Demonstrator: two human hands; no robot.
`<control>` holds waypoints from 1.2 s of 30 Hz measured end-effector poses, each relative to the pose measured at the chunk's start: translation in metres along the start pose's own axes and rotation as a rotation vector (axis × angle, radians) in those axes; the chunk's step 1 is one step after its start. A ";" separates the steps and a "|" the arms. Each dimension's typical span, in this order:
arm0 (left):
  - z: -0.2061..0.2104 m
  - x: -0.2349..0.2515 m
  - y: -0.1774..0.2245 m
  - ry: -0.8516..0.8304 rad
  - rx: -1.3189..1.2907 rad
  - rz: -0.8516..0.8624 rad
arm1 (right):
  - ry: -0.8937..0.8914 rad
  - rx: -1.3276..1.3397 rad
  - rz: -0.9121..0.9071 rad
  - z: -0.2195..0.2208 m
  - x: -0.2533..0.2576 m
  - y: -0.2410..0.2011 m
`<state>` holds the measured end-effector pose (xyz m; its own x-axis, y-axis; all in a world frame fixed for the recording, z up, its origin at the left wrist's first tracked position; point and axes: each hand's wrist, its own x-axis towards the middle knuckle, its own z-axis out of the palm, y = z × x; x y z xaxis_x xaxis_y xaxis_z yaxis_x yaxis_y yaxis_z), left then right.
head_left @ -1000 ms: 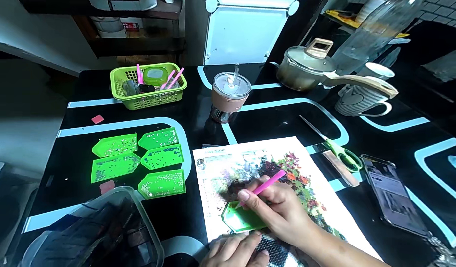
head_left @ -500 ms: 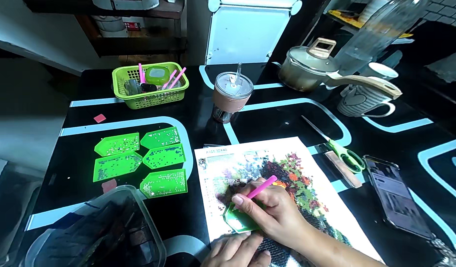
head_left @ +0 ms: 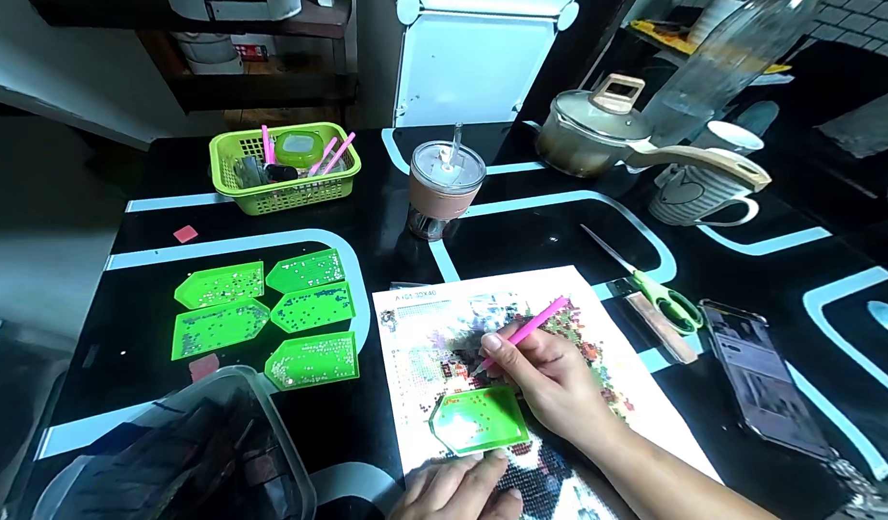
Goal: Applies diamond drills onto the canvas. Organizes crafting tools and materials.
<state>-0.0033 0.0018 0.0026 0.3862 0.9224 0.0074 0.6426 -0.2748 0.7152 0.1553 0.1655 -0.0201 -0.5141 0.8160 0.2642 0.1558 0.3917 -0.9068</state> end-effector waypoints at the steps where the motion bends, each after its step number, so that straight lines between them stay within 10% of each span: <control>1: 0.000 0.000 0.000 -0.004 -0.004 -0.003 | -0.003 -0.003 -0.003 0.000 0.000 0.000; 14: 0.000 -0.001 0.000 0.017 -0.016 0.001 | -0.068 -0.438 -0.252 0.001 0.003 -0.007; 36: 0.002 -0.001 0.000 0.036 -0.016 -0.002 | -0.190 -0.071 -0.142 0.016 -0.003 -0.017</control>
<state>-0.0024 0.0006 0.0010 0.3607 0.9322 0.0314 0.6321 -0.2691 0.7267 0.1405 0.1498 -0.0103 -0.6837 0.6587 0.3141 0.1264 0.5308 -0.8380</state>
